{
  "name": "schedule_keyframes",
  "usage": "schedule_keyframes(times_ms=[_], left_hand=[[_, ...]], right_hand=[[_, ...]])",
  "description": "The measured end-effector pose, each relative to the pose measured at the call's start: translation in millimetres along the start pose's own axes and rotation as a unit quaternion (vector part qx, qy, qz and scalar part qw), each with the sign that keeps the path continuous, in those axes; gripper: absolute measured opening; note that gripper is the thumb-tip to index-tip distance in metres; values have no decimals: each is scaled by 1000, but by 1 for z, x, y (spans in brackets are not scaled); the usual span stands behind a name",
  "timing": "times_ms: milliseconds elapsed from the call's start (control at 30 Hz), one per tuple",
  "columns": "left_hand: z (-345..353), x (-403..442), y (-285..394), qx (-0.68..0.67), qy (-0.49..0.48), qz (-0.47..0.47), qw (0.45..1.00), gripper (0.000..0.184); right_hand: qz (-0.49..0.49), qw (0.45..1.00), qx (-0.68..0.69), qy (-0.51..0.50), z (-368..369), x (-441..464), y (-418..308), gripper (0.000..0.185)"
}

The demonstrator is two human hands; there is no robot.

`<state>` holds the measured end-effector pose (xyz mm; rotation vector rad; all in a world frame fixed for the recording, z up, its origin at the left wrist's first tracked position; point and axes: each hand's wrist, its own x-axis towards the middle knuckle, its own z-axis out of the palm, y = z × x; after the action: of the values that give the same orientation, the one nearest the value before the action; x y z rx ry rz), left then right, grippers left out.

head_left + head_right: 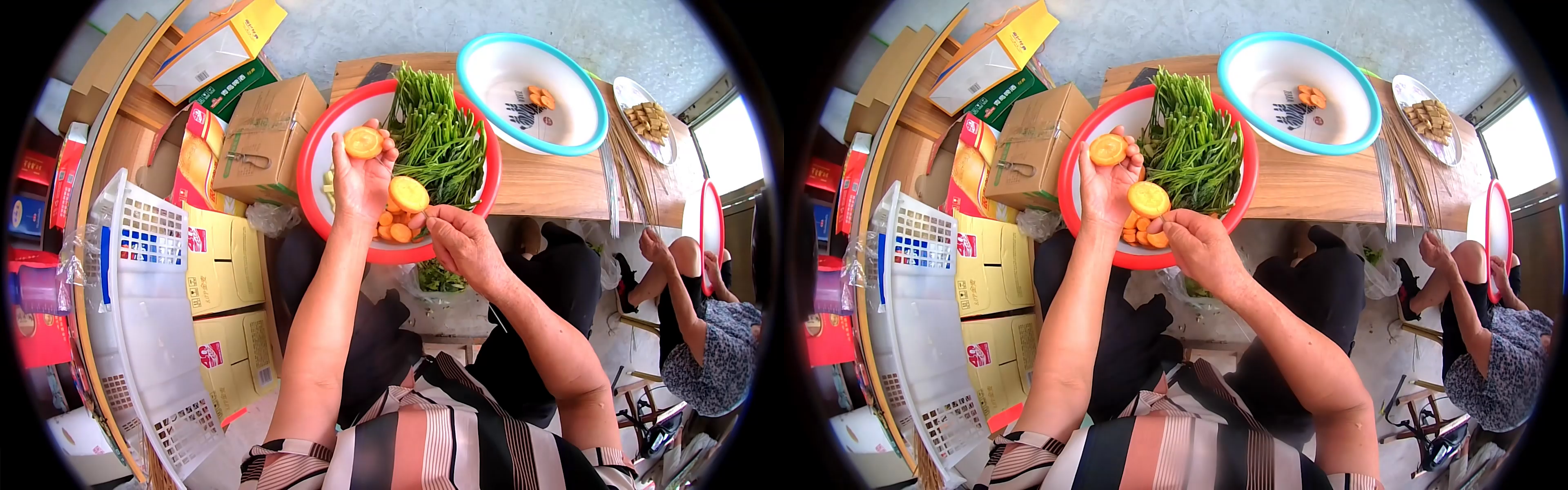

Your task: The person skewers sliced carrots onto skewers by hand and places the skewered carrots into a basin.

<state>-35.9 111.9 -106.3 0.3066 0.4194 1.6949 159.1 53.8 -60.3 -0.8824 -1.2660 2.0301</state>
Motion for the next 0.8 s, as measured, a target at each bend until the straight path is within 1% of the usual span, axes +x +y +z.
schedule_keyframes(times_ms=[300, 567, 800], left_hand=[[2, -2, -2, 10, -2, -1, 1000, 52], [7, -6, -4, 1, 2, -9, 1000, 51], [4, -7, -4, 27, -15, -6, 1000, 51]], right_hand=[[-6, 1000, -5, 4, 0, 0, 3, 19], [-15, 998, -53, 22, 0, 1, 5, 19], [-8, 999, -44, 26, 0, 2, 5, 19]])
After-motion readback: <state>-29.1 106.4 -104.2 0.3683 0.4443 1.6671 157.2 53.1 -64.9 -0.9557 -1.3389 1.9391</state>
